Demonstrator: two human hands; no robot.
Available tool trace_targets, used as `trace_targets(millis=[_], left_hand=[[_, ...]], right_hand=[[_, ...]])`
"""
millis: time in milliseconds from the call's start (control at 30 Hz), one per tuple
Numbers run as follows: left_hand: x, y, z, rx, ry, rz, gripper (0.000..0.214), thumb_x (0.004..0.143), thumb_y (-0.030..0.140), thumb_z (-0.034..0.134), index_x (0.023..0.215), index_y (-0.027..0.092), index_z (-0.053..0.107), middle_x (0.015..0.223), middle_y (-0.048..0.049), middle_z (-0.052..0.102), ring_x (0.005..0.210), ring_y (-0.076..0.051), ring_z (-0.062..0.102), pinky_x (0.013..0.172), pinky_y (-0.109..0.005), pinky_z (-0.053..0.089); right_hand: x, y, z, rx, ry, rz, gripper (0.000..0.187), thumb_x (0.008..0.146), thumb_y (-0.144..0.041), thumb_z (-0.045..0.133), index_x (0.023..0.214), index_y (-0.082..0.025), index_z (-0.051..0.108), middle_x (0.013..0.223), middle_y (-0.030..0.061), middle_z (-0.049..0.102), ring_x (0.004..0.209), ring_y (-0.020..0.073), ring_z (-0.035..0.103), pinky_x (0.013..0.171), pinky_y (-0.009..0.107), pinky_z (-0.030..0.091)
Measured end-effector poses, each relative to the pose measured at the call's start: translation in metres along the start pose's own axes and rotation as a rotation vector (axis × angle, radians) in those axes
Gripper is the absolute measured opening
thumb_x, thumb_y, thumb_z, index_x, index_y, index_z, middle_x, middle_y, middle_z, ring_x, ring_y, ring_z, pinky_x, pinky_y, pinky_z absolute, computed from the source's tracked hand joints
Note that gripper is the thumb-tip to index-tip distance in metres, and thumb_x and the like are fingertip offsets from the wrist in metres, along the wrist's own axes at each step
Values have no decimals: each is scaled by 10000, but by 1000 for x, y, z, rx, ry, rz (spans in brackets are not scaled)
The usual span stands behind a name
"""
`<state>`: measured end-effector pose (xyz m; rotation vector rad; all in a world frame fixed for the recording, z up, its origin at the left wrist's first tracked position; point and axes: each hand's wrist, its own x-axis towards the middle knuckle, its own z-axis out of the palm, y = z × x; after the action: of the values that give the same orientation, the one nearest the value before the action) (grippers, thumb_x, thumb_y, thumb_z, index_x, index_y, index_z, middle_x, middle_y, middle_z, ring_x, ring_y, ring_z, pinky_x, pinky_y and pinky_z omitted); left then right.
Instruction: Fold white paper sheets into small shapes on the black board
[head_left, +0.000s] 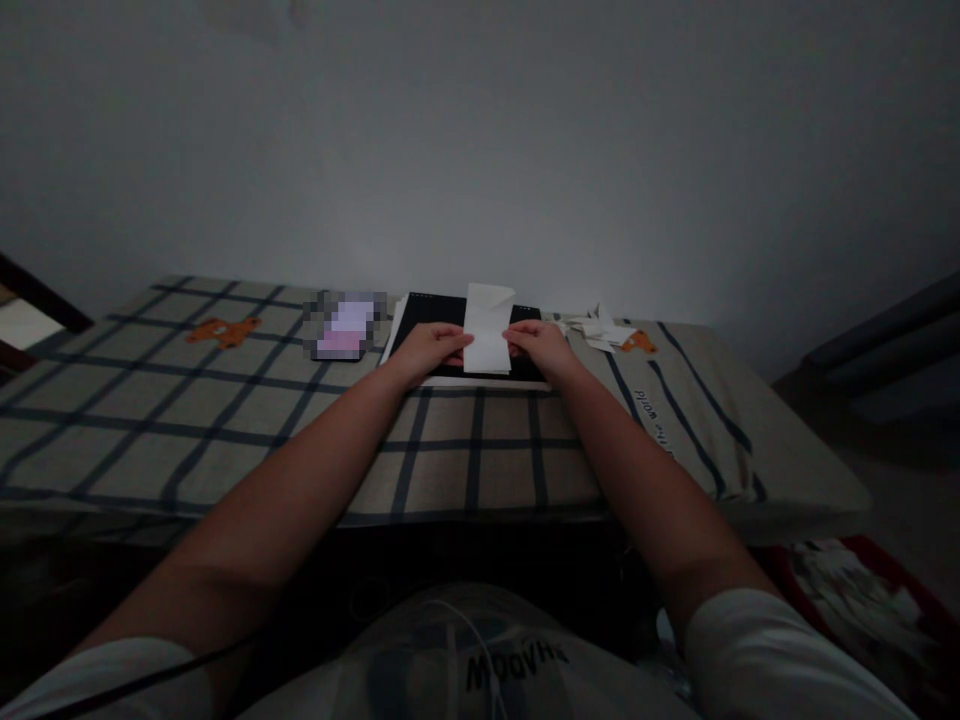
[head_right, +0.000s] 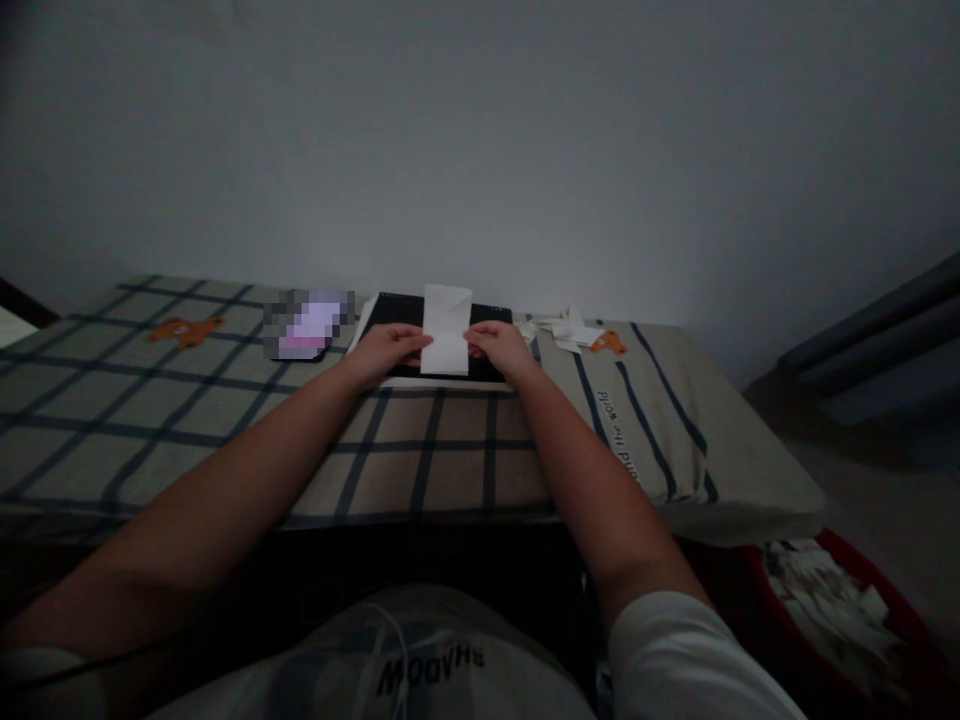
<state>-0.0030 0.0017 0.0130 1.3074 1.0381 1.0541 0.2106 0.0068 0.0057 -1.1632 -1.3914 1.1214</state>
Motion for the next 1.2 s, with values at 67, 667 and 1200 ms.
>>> trace_targets(millis=[67, 667, 1200], left_hand=[[0, -1, 0, 17, -24, -12, 78, 756, 176, 749, 746, 127, 689, 720, -36, 691, 652, -116, 638, 729, -296, 568], [-4, 4, 2, 56, -9, -38, 102, 789, 126, 715, 709, 120, 652, 601, 2, 644, 547, -80, 587, 686, -259, 549], [-2, 0, -1, 108, 20, 3, 118, 802, 138, 717, 710, 123, 645, 604, 3, 632, 534, -74, 582, 626, -232, 532]], right_hand=[[0, -1, 0, 4, 15, 1, 76, 742, -247, 719, 775, -190, 680, 666, 0, 653, 615, 111, 568, 666, 280, 500], [-3, -1, 1, 4, 1, 27, 23, 771, -197, 706, 766, -189, 685, 668, -3, 652, 609, 112, 576, 667, 288, 499], [-3, -3, 2, 59, -13, 30, 44, 750, -194, 707, 788, -183, 687, 678, 0, 667, 616, 108, 585, 659, 273, 485]])
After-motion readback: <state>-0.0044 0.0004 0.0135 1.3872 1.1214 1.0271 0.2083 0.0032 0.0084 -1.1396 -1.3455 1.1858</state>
